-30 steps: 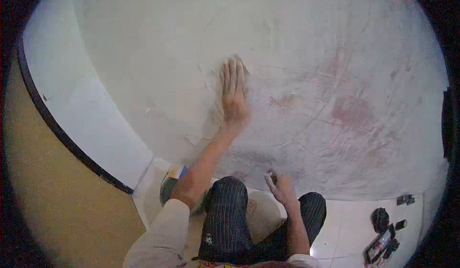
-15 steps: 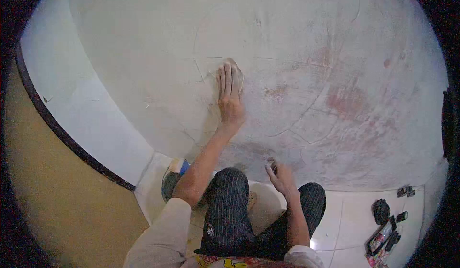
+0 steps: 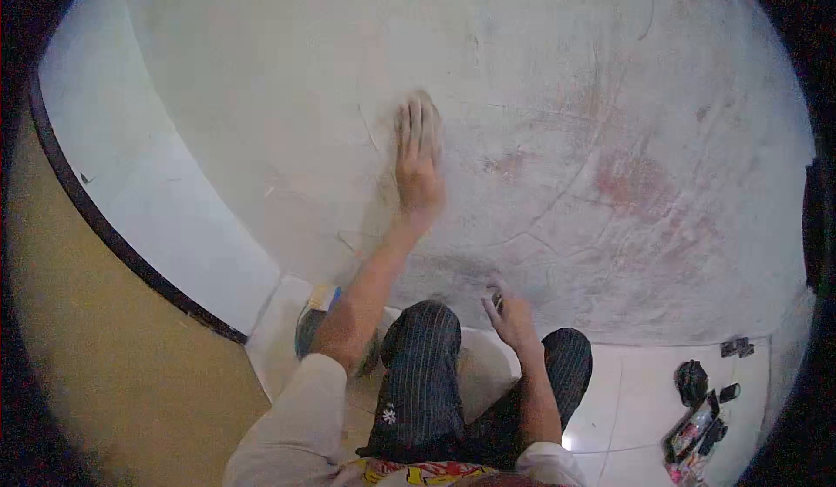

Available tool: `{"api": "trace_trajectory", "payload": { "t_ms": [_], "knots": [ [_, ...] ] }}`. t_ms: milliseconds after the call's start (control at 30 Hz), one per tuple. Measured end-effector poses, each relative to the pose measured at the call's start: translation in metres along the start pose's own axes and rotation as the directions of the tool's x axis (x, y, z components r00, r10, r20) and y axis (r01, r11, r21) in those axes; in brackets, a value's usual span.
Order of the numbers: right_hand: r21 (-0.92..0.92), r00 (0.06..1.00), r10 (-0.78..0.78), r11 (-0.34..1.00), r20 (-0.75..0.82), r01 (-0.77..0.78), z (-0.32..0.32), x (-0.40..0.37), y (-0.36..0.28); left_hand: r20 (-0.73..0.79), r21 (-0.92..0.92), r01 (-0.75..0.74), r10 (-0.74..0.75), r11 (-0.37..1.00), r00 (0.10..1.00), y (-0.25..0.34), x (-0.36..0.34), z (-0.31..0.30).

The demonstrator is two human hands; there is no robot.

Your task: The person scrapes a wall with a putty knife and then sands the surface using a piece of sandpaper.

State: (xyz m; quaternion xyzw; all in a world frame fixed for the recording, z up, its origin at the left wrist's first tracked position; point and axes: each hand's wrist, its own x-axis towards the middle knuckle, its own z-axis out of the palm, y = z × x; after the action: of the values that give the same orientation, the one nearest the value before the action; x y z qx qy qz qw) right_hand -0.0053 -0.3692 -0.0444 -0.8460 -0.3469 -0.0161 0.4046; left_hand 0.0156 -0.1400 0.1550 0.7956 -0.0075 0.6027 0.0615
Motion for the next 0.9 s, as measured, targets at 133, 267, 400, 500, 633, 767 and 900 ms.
{"api": "trace_trajectory", "payload": {
  "t_ms": [133, 267, 400, 500, 633, 767, 900],
  "knots": [
    [-0.009, 1.000, 0.006, 1.000, 0.022, -0.006, -0.002, 0.001, 0.002, 0.015, 0.078, 0.015, -0.016, 0.997, 1.000, 0.000, 0.002, 0.006],
    [-0.027, 1.000, 0.018, 0.999, 0.000, -0.018, -0.008, 0.000, -0.010, -0.077, 0.021, -0.044, 0.046, 0.999, 0.996, 0.002, 0.087, -0.018],
    [-0.035, 0.992, 0.093, 0.995, 0.080, -0.090, -0.012, -0.002, -0.021, -0.170, 0.090, -0.117, 0.131, 0.989, 0.977, 0.002, 0.133, -0.027],
    [-0.002, 0.995, 0.055, 0.998, 0.078, -0.055, -0.013, 0.000, -0.025, -0.127, -0.078, -0.071, 0.061, 0.994, 0.990, -0.002, 0.087, -0.019],
    [-0.093, 0.991, 0.075, 0.994, 0.111, -0.065, -0.006, 0.002, -0.017, 0.050, -0.017, -0.007, 0.008, 1.000, 0.999, -0.009, -0.017, -0.001],
    [-0.086, 0.994, 0.049, 0.995, 0.094, -0.041, -0.010, 0.000, -0.014, 0.032, 0.027, 0.015, -0.016, 1.000, 0.999, -0.006, -0.005, 0.003],
    [-0.151, 1.000, -0.024, 0.988, -0.005, 0.023, 0.005, -0.006, 0.000, -0.109, -0.063, -0.041, 0.033, 0.997, 0.993, -0.007, 0.108, -0.022]
  ]
}}
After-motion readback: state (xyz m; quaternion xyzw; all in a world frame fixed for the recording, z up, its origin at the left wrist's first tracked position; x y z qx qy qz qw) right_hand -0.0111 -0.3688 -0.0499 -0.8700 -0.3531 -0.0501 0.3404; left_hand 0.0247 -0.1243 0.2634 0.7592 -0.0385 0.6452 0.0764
